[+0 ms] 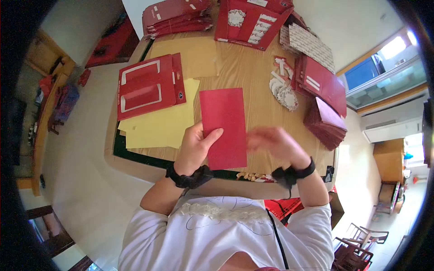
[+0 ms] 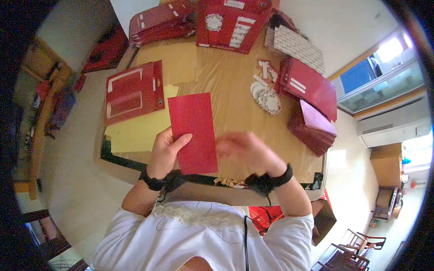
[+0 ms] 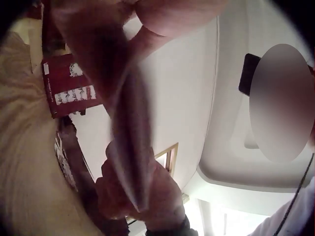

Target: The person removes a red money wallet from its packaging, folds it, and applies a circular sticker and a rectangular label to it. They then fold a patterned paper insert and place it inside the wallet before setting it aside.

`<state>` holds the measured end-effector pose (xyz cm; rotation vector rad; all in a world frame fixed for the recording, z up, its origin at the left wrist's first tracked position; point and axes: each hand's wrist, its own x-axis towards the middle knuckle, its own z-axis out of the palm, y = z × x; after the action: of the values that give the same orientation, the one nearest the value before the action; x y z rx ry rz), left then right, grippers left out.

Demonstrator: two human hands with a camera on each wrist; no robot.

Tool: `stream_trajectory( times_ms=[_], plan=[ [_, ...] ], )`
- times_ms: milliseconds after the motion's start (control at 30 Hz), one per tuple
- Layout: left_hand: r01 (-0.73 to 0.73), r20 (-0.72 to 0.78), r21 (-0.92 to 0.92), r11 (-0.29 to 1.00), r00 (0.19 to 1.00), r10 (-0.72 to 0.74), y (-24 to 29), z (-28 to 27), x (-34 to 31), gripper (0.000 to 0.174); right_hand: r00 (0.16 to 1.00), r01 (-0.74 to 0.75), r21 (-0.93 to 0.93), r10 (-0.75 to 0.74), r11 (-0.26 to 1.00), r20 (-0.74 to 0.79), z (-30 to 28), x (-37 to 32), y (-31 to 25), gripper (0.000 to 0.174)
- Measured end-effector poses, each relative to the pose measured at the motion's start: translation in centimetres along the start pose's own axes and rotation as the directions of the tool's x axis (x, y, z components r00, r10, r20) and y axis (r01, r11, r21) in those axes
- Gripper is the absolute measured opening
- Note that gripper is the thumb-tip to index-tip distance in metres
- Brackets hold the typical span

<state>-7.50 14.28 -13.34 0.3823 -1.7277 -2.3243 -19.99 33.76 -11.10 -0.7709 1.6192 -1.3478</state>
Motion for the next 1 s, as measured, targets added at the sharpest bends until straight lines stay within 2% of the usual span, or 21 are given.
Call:
stream_trajectory(
  times_ms=[33,67,100,133,200,300,367,400,433,500,533,567,633,667,733,800,833,867,933,967,1000],
  plan=[
    [0.022,0.010,0.005,1.000,1.000,-0.022,0.1,-0.1,0.0,0.023,0.981,0.027,-0.257,-0.075,0.966,-0.178,-2.6,0.4,0.7,0.026],
    [0.046,0.019,0.013,0.999,0.999,-0.046,0.1,-0.3,0.0,0.024,0.915,-0.079,-0.574,-0.168,0.815,-0.366,-5.2,0.7,0.5,0.030],
    [0.075,0.027,0.022,0.997,0.997,-0.075,0.2,-0.3,-0.1,0.025,0.800,-0.138,-0.769,-0.387,0.624,-0.458,-7.0,1.0,1.1,0.035],
    [0.049,0.040,0.033,0.998,0.998,-0.050,0.0,-0.3,-0.2,0.028,0.739,-0.199,-0.907,-0.551,0.370,-0.387,-9.2,1.2,2.6,0.038],
    [-0.008,0.064,0.055,0.998,0.998,0.005,-0.3,-0.3,0.0,0.034,0.742,-0.236,-0.913,-0.545,0.334,-0.391,-10.9,1.4,4.9,0.034],
    [-0.256,-0.183,0.000,0.967,0.950,0.251,0.0,1.7,0.1,0.048,0.840,-0.337,-0.908,-0.356,0.247,-0.409,-11.2,1.3,5.2,0.028],
    [-0.152,-0.106,-0.042,0.988,0.983,0.147,0.5,1.2,-0.3,0.046,0.812,-0.494,-0.855,-0.265,0.162,-0.519,-11.1,1.3,4.5,0.025],
    [-0.126,-0.054,0.007,0.992,0.991,0.126,0.5,0.8,-0.2,0.044,0.786,-0.565,-0.817,-0.228,0.113,-0.575,-11.1,1.2,3.7,0.024],
    [-0.105,-0.002,0.059,0.993,0.994,0.105,0.5,0.3,-0.2,0.041,0.705,-0.592,-0.793,-0.384,0.145,-0.596,-9.5,1.2,1.6,0.018],
    [-0.126,0.113,0.284,0.950,0.989,0.097,-0.3,-0.5,0.0,0.034,0.565,-0.336,-0.796,-0.569,0.504,-0.598,-8.5,0.6,-0.3,0.014],
    [-0.081,0.099,0.266,0.961,0.994,0.056,-0.5,-0.5,0.1,0.031,0.472,-0.153,-0.763,-0.632,0.628,-0.615,-8.2,0.3,-0.9,0.012],
    [-0.034,0.083,0.249,0.968,0.996,0.014,-0.7,-0.4,0.2,0.028,0.550,-0.020,-0.468,-0.381,0.884,-0.743,-7.7,-0.1,-1.2,0.008],
    [0.000,0.068,0.220,0.975,0.998,-0.015,-0.7,-0.1,0.2,0.024,0.719,0.078,-0.166,-0.170,0.983,-0.674,-4.6,0.0,-3.1,0.008],
    [-0.016,0.070,0.206,0.979,0.998,0.001,-0.7,0.3,0.2,0.023,0.797,0.096,-0.001,-0.078,0.995,-0.599,-3.1,0.3,-3.6,0.008],
    [-0.025,0.085,0.155,0.988,0.996,0.012,-0.6,0.2,0.1,0.021,0.905,0.058,0.052,-0.031,0.997,-0.425,-0.9,1.4,-2.9,0.007],
    [-0.015,0.119,0.081,0.997,0.993,0.005,-0.7,-0.1,0.0,0.020,0.964,-0.042,-0.041,0.029,0.998,-0.265,0.9,2.3,-3.3,0.010],
    [0.016,0.079,0.079,0.997,0.997,-0.022,-0.6,0.1,0.0,0.024,0.980,-0.073,-0.094,0.054,0.993,-0.189,1.0,3.1,-3.2,0.011],
    [0.044,0.052,0.192,0.980,0.997,-0.055,-0.5,-0.4,0.0,0.025,0.990,-0.100,-0.149,0.083,0.984,-0.116,1.0,3.8,-3.3,0.012],
    [0.107,-0.014,0.403,0.909,0.994,-0.110,-0.3,-1.5,0.1,0.028,0.974,0.115,-0.489,-0.194,0.865,-0.114,0.4,6.1,-4.9,0.013],
    [0.090,-0.027,0.346,0.934,0.996,-0.086,-0.5,-1.6,0.0,0.028,0.942,0.206,-0.633,-0.325,0.746,-0.077,-0.1,7.7,-5.7,0.014],
    [0.072,-0.038,0.289,0.955,0.997,-0.064,-1.0,-1.7,-0.2,0.028,0.939,0.164,-0.655,-0.320,0.738,-0.127,-0.7,9.7,-6.1,0.014]
  ],
)
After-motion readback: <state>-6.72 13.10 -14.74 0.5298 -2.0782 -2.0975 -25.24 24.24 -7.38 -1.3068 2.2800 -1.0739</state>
